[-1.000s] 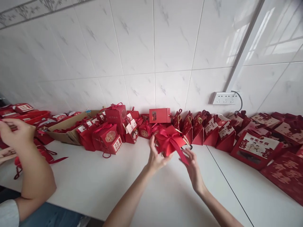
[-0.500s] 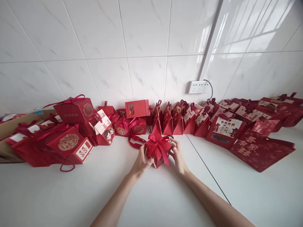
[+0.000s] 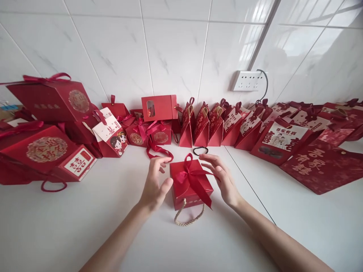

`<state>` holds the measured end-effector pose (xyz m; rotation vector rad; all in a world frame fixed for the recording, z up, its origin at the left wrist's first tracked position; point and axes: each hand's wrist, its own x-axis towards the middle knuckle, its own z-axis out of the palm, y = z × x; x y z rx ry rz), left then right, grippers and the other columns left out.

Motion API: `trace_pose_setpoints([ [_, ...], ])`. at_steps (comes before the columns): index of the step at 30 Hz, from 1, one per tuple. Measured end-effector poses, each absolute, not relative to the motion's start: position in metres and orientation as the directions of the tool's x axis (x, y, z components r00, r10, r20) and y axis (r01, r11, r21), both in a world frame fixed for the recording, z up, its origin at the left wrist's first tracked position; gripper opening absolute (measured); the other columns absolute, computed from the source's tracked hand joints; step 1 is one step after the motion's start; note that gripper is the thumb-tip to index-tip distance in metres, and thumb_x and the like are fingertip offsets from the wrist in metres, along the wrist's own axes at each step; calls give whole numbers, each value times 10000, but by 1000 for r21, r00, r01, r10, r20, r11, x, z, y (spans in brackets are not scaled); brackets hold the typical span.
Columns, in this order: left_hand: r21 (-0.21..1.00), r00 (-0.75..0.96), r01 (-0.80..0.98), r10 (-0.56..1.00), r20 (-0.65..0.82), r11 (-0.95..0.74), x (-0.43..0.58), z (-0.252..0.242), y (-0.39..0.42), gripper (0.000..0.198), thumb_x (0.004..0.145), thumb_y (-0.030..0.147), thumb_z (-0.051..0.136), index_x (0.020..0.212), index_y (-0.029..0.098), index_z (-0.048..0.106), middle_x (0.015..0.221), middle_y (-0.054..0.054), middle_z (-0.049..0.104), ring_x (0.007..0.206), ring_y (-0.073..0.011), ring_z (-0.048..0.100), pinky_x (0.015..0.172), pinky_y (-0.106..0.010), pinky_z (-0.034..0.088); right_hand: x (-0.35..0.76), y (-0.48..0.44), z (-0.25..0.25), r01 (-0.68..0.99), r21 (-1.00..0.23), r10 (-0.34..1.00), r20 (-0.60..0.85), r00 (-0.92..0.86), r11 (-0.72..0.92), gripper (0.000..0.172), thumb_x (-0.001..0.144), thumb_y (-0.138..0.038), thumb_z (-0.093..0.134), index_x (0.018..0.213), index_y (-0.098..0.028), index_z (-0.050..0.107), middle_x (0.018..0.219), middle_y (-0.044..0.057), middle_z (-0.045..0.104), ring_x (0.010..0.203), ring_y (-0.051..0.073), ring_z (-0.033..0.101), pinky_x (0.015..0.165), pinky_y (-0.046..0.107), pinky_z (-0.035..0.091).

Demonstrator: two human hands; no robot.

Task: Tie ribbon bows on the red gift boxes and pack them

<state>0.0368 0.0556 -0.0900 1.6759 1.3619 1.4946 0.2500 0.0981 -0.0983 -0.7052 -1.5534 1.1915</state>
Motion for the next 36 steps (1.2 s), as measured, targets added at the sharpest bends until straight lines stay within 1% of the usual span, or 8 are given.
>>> trace_pose_setpoints([
  [4, 855, 57, 368, 927, 371, -365, 39, -83, 53, 666, 734, 591, 611, 1246, 204, 435, 1266, -119, 515, 1200, -287, 481, 1022, -448, 375, 253, 97, -88, -4, -869, 837, 478, -264, 495, 423, 956, -526, 384, 871, -227, 671, 986, 70, 634, 958, 211, 582, 868, 369, 445],
  [8, 848, 127, 380, 929, 347, -369, 43, -84, 51, 546, 769, 449, 621, 1223, 211, 434, 1167, -93, 574, 1128, -259, 538, 1000, -422, 413, 253, 92, -79, -23, -895, 871, 440, -218, 446, 530, 968, -493, 368, 563, -189, 526, 647, 19, 535, 653, 143, 520, 673, 295, 434],
  [14, 810, 235, 391, 899, 370, -436, 50, -81, 47, 419, 776, 385, 617, 1143, 224, 496, 1162, -74, 597, 1100, -243, 566, 964, -390, 454, 254, 88, -57, 136, -946, 919, 241, -313, 294, 337, 874, -491, 548, 1027, -198, 615, 717, -13, 523, 634, 127, 489, 607, 270, 408],
  [17, 710, 173, 458, 837, 519, -535, 52, -75, 45, 347, 710, 344, 657, 1017, 215, 559, 1162, -89, 583, 1119, -266, 546, 972, -417, 451, 254, 87, -53, 240, -917, 905, 219, -366, 319, 259, 835, -423, 599, 884, -176, 660, 664, -9, 517, 627, 127, 467, 634, 282, 398],
  [19, 655, 112, 512, 799, 591, -556, 52, -71, 43, 231, 673, 313, 669, 871, 218, 599, 977, -68, 603, 966, -243, 579, 880, -394, 490, 255, 86, -53, 248, -908, 906, 243, -346, 338, 193, 799, -368, 635, 808, -175, 652, 615, -24, 483, 597, 118, 432, 623, 278, 384],
  [25, 859, 152, 378, 938, 310, -345, 51, -68, 37, 65, 738, 266, 624, 760, 210, 601, 502, 56, 427, 456, -95, 397, 448, -222, 352, 264, 83, -54, 91, -957, 897, 221, -382, 275, 94, 778, -262, 561, 743, -194, 507, 590, -32, 495, 543, 108, 438, 527, 253, 330],
  [30, 931, 153, 271, 966, 209, -245, 55, -66, 34, 184, 784, 303, 598, 650, 192, 540, 415, 71, 386, 380, -61, 311, 382, -198, 251, 265, 82, -53, 150, -920, 868, 275, -412, 363, 118, 809, -220, 528, 888, -178, 604, 706, 8, 594, 647, 135, 525, 641, 290, 408],
  [36, 984, 13, 115, 991, 134, -135, 57, -64, 37, 214, 787, 315, 604, 658, 200, 479, 441, 52, 538, 365, -95, 500, 368, -185, 388, 267, 84, -52, 161, -922, 903, 290, -319, 353, 112, 825, -277, 566, 834, -181, 622, 753, 26, 607, 691, 147, 529, 664, 300, 414],
])
